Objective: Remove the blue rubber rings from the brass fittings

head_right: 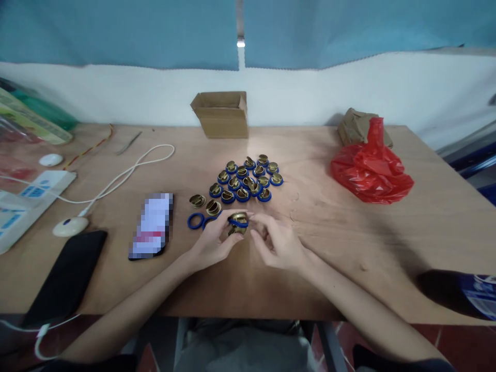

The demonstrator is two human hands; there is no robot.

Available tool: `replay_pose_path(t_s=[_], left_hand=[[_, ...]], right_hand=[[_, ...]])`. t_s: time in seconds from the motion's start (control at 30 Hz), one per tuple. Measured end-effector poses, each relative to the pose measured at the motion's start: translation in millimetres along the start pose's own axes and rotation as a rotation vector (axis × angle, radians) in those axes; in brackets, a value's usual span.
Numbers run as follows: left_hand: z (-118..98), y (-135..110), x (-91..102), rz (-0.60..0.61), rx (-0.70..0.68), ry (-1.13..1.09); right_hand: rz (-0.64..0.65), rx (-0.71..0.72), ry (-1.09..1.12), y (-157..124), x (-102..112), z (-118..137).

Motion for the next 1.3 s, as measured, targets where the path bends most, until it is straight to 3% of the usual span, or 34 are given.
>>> replay_pose_path(t_s=[0.07,0.17,0.37,0.47,0.67,0.93,1.3], left_hand=[[-2,0,-0.2,0.016,-0.007,0.019],[-9,1,-1.4,0.028,-0.070,0.023],[-17,2,5.3,-0.063,-0.202,0.092],[-10,1,5.0,-0.072,-0.176,0.076],[0,-1,7.7,-0.155,-0.116,-0.177],[-7,4,8.4,-0.077,-0.110,-0.087],[5,3,3.3,-0.045,-0.031,-0.160]], right_hand=[[-0.036,-0.161,0.119,2,5,-10],[0.024,-0.330,0.262,4,-1,-19],[0.117,-0.471,0.544,1,-18,-26],[0.161,-0.493,0.594,-2,-23,-30],[0.133,-0.564,0.662,-3,-24,-40],[0.195,-0.554,0.704,-1,-23,-34],[0.209,-0.555,0.682,-4,-24,-34]])
Point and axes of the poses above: each hand's wrist, its own y-axis towards the middle knuckle, its own x-axis out of the back of the hand, z = x × y, the point moved 7 cm from there along y, towards the middle knuckle, and after that the axes turned 3 degrees about y, right-handed, at the moved point
